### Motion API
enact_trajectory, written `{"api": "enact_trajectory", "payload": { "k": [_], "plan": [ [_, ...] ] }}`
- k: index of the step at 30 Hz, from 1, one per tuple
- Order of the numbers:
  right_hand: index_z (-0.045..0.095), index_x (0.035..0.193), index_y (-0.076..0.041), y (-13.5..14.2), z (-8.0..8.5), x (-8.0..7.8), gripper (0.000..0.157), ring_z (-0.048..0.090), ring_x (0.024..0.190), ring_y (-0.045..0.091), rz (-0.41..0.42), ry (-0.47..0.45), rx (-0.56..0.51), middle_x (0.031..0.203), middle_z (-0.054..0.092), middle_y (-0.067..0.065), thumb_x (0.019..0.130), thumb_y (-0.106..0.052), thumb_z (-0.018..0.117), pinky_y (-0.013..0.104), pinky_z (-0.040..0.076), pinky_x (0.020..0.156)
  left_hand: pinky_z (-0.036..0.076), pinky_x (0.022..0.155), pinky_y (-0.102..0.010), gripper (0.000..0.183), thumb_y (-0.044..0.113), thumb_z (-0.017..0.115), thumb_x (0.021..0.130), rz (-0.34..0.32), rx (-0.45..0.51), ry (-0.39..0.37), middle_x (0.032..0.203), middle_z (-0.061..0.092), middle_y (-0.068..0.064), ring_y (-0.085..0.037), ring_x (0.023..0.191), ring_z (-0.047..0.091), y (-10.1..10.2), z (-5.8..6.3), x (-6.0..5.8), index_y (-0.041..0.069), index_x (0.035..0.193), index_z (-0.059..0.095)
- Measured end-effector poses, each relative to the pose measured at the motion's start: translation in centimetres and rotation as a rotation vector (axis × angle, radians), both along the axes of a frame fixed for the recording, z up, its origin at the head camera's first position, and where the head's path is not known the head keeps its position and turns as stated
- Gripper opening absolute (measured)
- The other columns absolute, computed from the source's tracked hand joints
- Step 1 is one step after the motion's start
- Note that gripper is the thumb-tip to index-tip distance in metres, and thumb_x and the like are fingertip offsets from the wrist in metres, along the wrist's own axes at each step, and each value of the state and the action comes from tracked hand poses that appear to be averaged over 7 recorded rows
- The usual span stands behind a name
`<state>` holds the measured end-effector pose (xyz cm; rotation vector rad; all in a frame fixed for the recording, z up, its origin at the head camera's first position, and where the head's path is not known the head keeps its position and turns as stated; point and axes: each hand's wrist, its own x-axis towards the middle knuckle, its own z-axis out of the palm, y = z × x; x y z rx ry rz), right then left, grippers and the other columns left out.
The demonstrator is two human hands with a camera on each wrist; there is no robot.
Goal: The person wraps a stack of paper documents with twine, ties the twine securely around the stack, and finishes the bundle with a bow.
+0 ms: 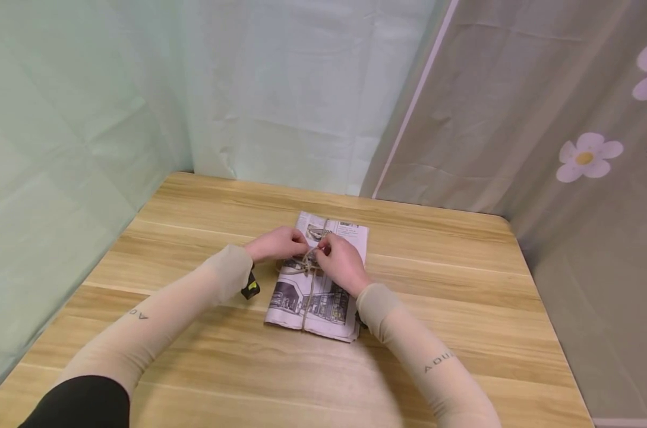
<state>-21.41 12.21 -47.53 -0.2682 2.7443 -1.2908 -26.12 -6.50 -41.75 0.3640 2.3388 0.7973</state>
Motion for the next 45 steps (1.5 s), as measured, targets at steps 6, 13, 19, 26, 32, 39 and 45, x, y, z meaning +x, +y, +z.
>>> {"api": "enact_trajectory", "payload": {
  "k": [6, 13, 19, 26, 32, 39, 45],
  "plan": [
    [0.066, 0.100, -0.019, 0.3, 0.2, 0.2, 0.010, 0.059, 0.080, 0.014, -0.028, -0.027, -0.022, 0.094, 0.066, -0.006, 0.096, -0.026, 0.059, 0.034, 0.051, 0.071, 0.041, 0.056, -0.027, 0.016, 0.022, 0.057, 0.096, 0.032, 0.016, 0.036, 0.083, 0.063, -0.005, -0.015, 0.065, 0.049, 0.0, -0.1, -0.2, 0.009, 0.096, 0.067],
    [0.067, 0.099, -0.019, 0.9, 0.5, 0.0, 0.010, 0.060, 0.082, 0.013, -0.019, -0.030, 0.008, 0.096, 0.067, -0.005, 0.095, -0.027, 0.062, 0.035, 0.051, 0.075, 0.048, 0.070, -0.034, 0.023, 0.026, 0.053, 0.101, 0.105, 0.040, 0.089, 0.097, 0.062, -0.007, -0.020, 0.080, 0.056, 0.2, -0.1, -0.3, 0.008, 0.110, 0.064],
    [0.071, 0.102, -0.017, 1.7, 1.0, -0.6, 0.016, 0.061, 0.083, 0.015, 0.011, -0.038, -0.008, 0.097, 0.069, -0.004, 0.095, -0.028, 0.062, 0.036, 0.052, 0.074, 0.052, 0.081, -0.037, 0.026, 0.026, 0.056, 0.100, 0.141, 0.091, 0.132, 0.104, 0.064, -0.007, -0.022, 0.090, 0.059, 0.5, -0.3, -0.2, 0.006, 0.114, 0.065],
    [0.068, 0.119, -0.016, 2.1, 1.3, -1.9, 0.026, 0.060, 0.092, 0.017, 0.001, -0.020, -0.136, 0.107, 0.066, -0.003, 0.098, -0.030, 0.063, 0.037, 0.052, 0.074, 0.051, 0.075, -0.035, 0.024, 0.027, 0.058, 0.101, 0.116, 0.138, 0.144, 0.102, 0.065, -0.005, -0.020, 0.086, 0.058, 0.7, -0.6, -0.1, 0.009, 0.112, 0.068],
    [0.071, 0.103, -0.021, 1.6, 1.1, -2.3, 0.014, 0.061, 0.090, 0.014, 0.051, -0.021, -0.192, 0.101, 0.067, -0.006, 0.095, -0.032, 0.068, 0.036, 0.052, 0.076, 0.050, 0.074, -0.034, 0.027, 0.029, 0.056, 0.101, 0.134, 0.150, 0.121, 0.106, 0.064, -0.006, -0.020, 0.088, 0.058, 0.4, -0.2, 0.3, 0.008, 0.116, 0.065],
    [0.069, 0.109, -0.015, 2.2, 0.8, -2.2, 0.015, 0.063, 0.081, 0.020, 0.047, -0.062, -0.210, 0.101, 0.067, 0.000, 0.097, -0.024, 0.065, 0.034, 0.055, 0.068, 0.049, 0.058, -0.034, 0.033, 0.041, 0.059, 0.097, 0.123, -0.048, 0.116, 0.089, 0.062, -0.006, -0.019, 0.065, 0.058, -3.1, 0.9, 1.8, 0.009, 0.106, 0.056],
    [0.072, 0.117, -0.012, 3.5, 0.9, -1.8, 0.022, 0.059, 0.082, 0.017, 0.092, -0.009, -0.101, 0.105, 0.063, 0.000, 0.099, -0.018, 0.062, 0.033, 0.054, 0.070, 0.045, 0.053, -0.031, 0.040, 0.047, 0.055, 0.099, 0.086, -0.107, 0.035, 0.072, 0.058, -0.004, -0.016, 0.058, 0.051, -5.2, 0.3, 3.1, 0.007, 0.093, 0.060]
  ]
}}
